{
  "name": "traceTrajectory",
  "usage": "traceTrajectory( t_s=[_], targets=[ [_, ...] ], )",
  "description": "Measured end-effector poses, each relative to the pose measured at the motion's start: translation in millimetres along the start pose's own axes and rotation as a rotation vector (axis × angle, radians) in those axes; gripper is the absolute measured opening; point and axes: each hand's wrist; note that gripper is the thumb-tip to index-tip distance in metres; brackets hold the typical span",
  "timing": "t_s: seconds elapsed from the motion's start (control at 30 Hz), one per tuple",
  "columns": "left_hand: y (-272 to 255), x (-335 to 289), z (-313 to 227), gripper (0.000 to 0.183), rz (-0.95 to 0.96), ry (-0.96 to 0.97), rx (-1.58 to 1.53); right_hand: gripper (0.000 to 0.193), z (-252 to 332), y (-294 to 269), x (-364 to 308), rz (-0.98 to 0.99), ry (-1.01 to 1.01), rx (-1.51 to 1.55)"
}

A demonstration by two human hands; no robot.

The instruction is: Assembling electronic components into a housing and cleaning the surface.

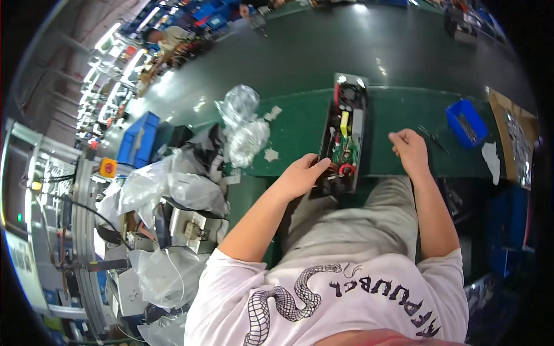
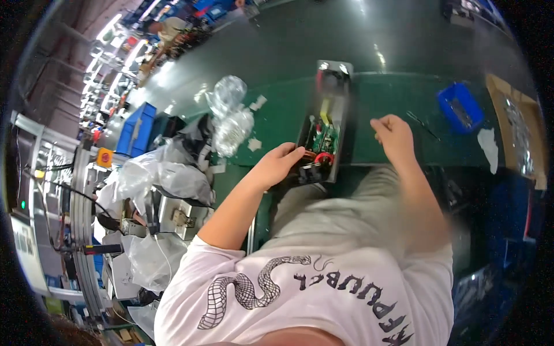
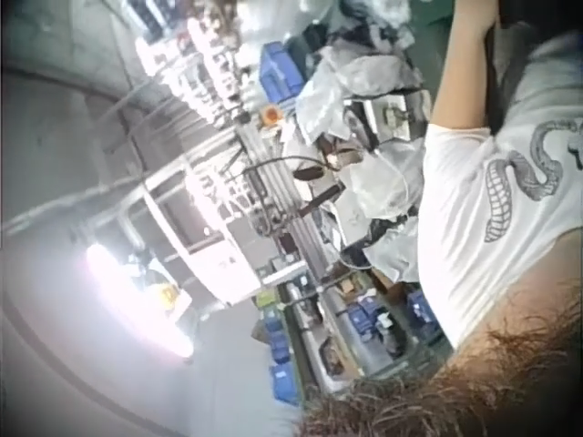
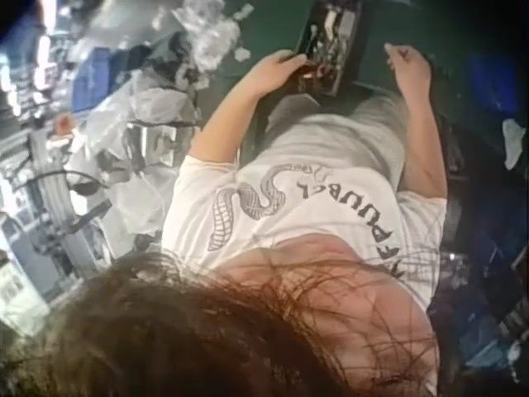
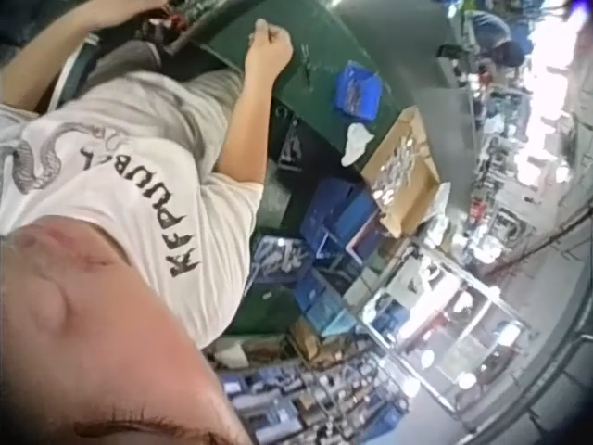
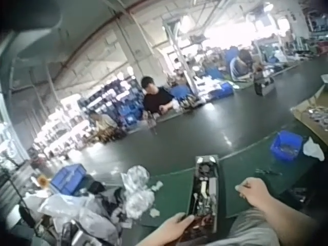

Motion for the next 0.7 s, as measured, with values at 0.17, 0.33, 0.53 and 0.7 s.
traceTrajectory(
  t_s=[0.17, 0.33, 0.53, 0.7],
  targets=[
    [56.6, -8.0, 22.9, 0.048, 0.375, 0.312, -0.477, 0.022, -27.4, -5.7, 18.6, 0.028, 0.093, 0.134],
    [57.1, -13.0, -9.9, 0.021, 0.167, 0.461, -0.041, 0.02, -62.5, -23.2, 38.5, 0.009, 0.214, 0.435],
    [21.0, 108.9, 7.4, 0.065, -0.669, 0.275, -0.526, 0.023, -73.0, -26.3, 44.5, 0.111, 0.148, 0.855],
    [13.5, 153.0, -3.4, 0.053, -0.188, 0.236, -0.693, 0.023, -77.6, -26.8, 48.2, 0.133, 0.157, 0.835]
  ],
)
Point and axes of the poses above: each hand's wrist, its own x-axis towards the middle knuckle, its own y-axis out of the palm, z = x × y, and after that the axes turned 6 degrees about -z, right-handed
